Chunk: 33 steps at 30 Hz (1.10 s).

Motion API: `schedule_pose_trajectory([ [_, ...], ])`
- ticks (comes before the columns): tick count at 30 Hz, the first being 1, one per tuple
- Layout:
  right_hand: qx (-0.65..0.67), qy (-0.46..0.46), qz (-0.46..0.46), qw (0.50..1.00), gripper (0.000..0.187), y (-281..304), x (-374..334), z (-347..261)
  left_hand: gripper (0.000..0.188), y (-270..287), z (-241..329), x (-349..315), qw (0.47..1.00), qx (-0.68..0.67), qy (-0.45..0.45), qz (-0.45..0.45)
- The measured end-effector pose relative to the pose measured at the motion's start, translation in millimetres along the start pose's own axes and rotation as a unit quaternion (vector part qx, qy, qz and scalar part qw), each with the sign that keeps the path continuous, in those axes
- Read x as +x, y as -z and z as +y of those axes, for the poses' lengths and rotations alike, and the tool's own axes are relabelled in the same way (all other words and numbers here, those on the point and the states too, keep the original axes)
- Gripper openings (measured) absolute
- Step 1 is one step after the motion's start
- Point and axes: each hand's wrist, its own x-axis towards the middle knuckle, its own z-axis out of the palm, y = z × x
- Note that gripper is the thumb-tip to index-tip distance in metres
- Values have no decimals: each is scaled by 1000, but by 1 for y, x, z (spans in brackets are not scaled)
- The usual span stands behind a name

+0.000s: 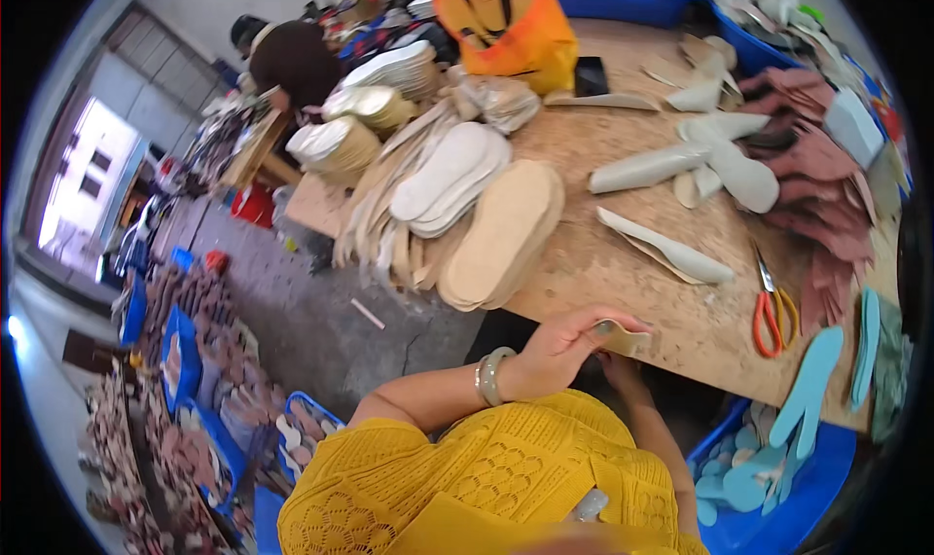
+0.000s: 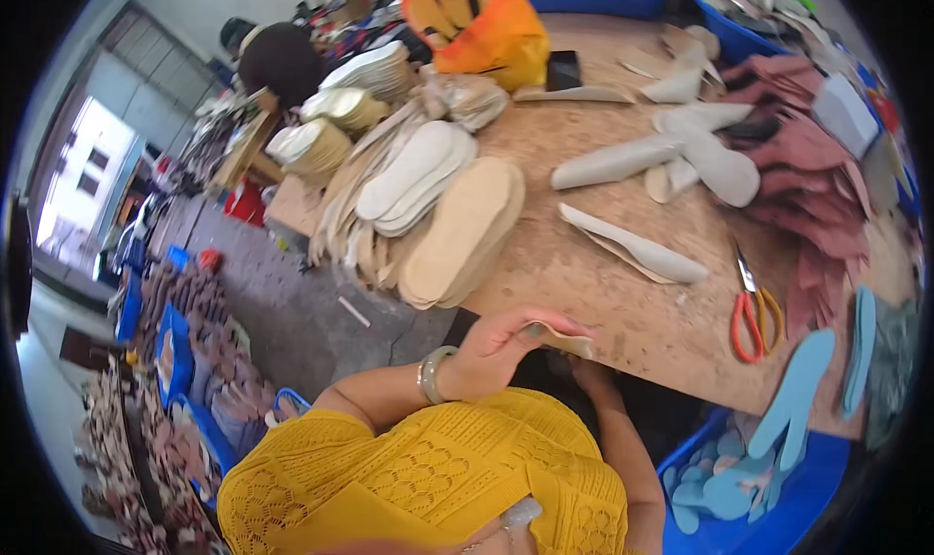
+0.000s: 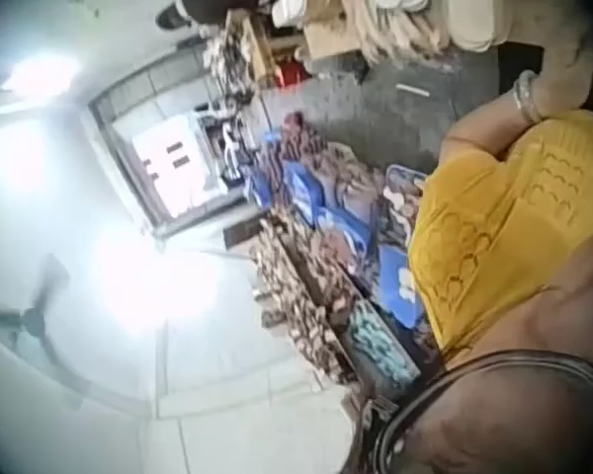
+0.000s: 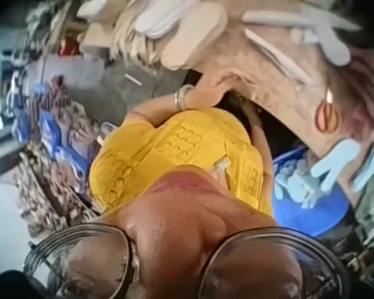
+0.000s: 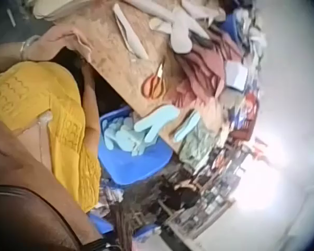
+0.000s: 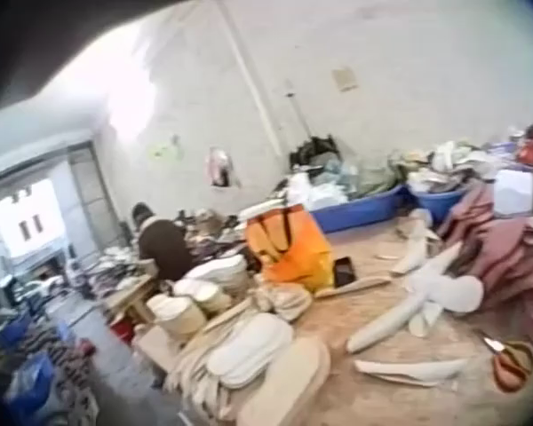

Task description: Manually assembling or checking shoe insole components at a workbench.

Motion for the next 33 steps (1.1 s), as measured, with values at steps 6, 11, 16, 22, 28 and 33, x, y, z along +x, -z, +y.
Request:
schedule_pose_trajectory([
  [6, -2, 19, 20, 1000, 54, 7, -7, 3, 23, 14, 17, -11, 996, 79, -49, 7],
  [11, 14, 20, 15, 1000, 56, -7, -3, -9, 30, 14, 36, -3, 983, 152, -106, 7],
  [16, 28, 28, 5, 999, 58, -18, -3, -21, 30, 23, 32, -7, 981, 181, -65, -26],
  [22, 33, 87, 16, 996, 59, -11, -3, -28, 28, 30, 30, -23, 986, 162, -32, -30],
  [28, 6, 67, 0, 998, 52, -1, -6, -53, 27, 31, 38, -33, 981, 179, -51, -54],
  [33, -1, 34, -13, 999, 47, -2, -23, -72, 27, 36, 34, -35, 985, 162, -24, -57],
])
